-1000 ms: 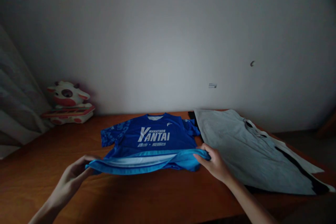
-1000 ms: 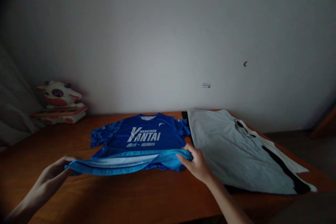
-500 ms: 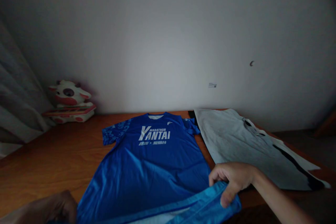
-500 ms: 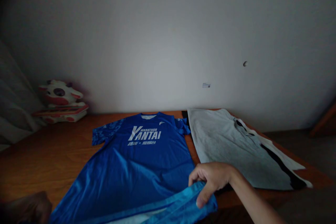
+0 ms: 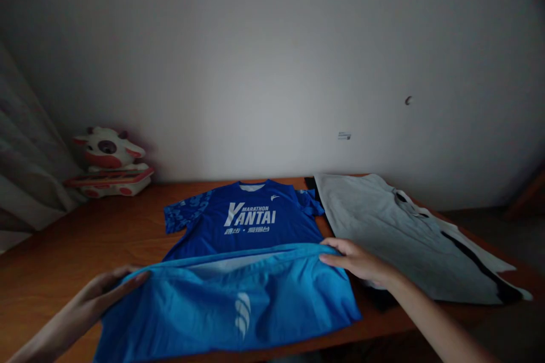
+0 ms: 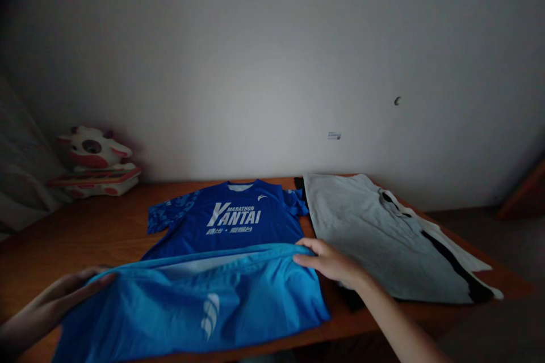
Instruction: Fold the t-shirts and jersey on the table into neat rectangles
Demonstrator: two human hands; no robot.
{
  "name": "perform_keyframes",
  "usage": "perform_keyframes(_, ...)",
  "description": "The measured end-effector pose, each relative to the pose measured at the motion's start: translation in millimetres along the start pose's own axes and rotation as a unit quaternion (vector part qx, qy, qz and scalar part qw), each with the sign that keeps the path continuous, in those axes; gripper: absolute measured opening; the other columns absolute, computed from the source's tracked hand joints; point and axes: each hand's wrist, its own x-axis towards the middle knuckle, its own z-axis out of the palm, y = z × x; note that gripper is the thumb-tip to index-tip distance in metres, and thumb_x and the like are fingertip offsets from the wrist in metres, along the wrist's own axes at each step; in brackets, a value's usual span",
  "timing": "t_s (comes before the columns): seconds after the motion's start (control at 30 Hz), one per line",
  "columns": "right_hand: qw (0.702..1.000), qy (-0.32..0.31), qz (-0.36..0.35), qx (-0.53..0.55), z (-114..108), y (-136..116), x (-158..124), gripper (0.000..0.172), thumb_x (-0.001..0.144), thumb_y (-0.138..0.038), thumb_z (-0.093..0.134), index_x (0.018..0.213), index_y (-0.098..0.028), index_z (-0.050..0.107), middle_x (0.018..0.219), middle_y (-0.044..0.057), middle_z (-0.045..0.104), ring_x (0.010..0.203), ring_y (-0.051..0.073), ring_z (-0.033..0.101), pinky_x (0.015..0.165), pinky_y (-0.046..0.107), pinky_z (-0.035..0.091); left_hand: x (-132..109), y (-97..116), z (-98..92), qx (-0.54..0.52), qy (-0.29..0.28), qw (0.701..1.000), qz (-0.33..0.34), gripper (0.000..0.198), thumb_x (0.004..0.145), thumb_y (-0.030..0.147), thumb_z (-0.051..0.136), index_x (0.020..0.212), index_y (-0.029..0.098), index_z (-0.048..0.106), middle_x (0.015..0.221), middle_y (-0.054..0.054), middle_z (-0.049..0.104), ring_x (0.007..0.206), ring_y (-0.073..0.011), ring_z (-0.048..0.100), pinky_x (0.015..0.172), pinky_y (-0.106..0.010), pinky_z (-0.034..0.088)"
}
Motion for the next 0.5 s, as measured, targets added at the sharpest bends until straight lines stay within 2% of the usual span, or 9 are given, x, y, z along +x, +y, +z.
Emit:
perform_keyframes(0.07, 0.997, 0.047, -0.024, -0.053, -0.3, 6.9, 9.0, 0.046, 0.080, -0.061, 0.069, 0.103, -0.020, 0.067, 0.093, 0.002, 0.071, 0.086, 0.020, 0.065, 0.076, 0.028, 0.051, 13.8, -1.9, 3.9, -0.042, -0.077, 0.996, -0.016, 0.049, 0.062, 0.077, 0.068, 0.071, 0.029, 0.075, 0.073, 0.001, 0.075, 0.075, -0.0272, 0.072, 0.067, -0.037, 0.063)
perform_keyframes(0.13, 0.993, 0.065, -0.041, -0.093, -0.8, 11.8, 13.3, 0.044, 0.083, -0.060, 0.066, 0.101, -0.020, 0.067, 0.093, 0.003, 0.071, 0.087, 0.021, 0.065, 0.076, 0.029, 0.051, 19.9, -9.9, 12.3, -0.078, -0.108, 0.991, -0.029, 0.050, 0.064, 0.073, 0.070, 0.080, 0.027, 0.076, 0.079, 0.001, 0.078, 0.081, -0.0275, 0.074, 0.073, -0.036, 0.062)
perform_keyframes(0.3, 0.992, 0.065, -0.060, -0.090, -1.3, 14.5, 8.6, 0.038, 0.086, -0.057, 0.063, 0.097, -0.021, 0.065, 0.092, 0.002, 0.070, 0.088, 0.021, 0.065, 0.078, 0.028, 0.051, 17.3, -23.7, 25.7, -0.116, -0.099, 0.987, -0.049, 0.052, 0.064, 0.069, 0.074, 0.091, 0.025, 0.075, 0.085, 0.000, 0.079, 0.082, -0.0265, 0.074, 0.071, -0.032, 0.061)
perform_keyframes(0.43, 0.995, 0.063, -0.051, -0.062, -3.1, 16.8, 3.2, 0.036, 0.086, -0.057, 0.063, 0.096, -0.023, 0.061, 0.078, -0.001, 0.063, 0.073, 0.016, 0.061, 0.067, 0.024, 0.050, 13.8, -19.8, 20.2, -0.120, -0.085, 0.987, -0.061, 0.054, 0.059, 0.073, 0.075, 0.086, 0.026, 0.073, 0.081, 0.000, 0.079, 0.077, -0.0269, 0.074, 0.065, -0.034, 0.062)
perform_keyframes(0.5, 0.997, 0.046, -0.023, -0.049, -4.7, 20.2, 1.6, 0.037, 0.085, -0.058, 0.062, 0.099, -0.023, 0.060, 0.073, -0.004, 0.058, 0.065, 0.013, 0.058, 0.059, 0.022, 0.048, 12.5, -25.1, 17.2, -0.095, -0.078, 0.991, -0.044, 0.053, 0.059, 0.074, 0.074, 0.084, 0.027, 0.073, 0.084, 0.000, 0.079, 0.082, -0.0279, 0.075, 0.070, -0.036, 0.062)
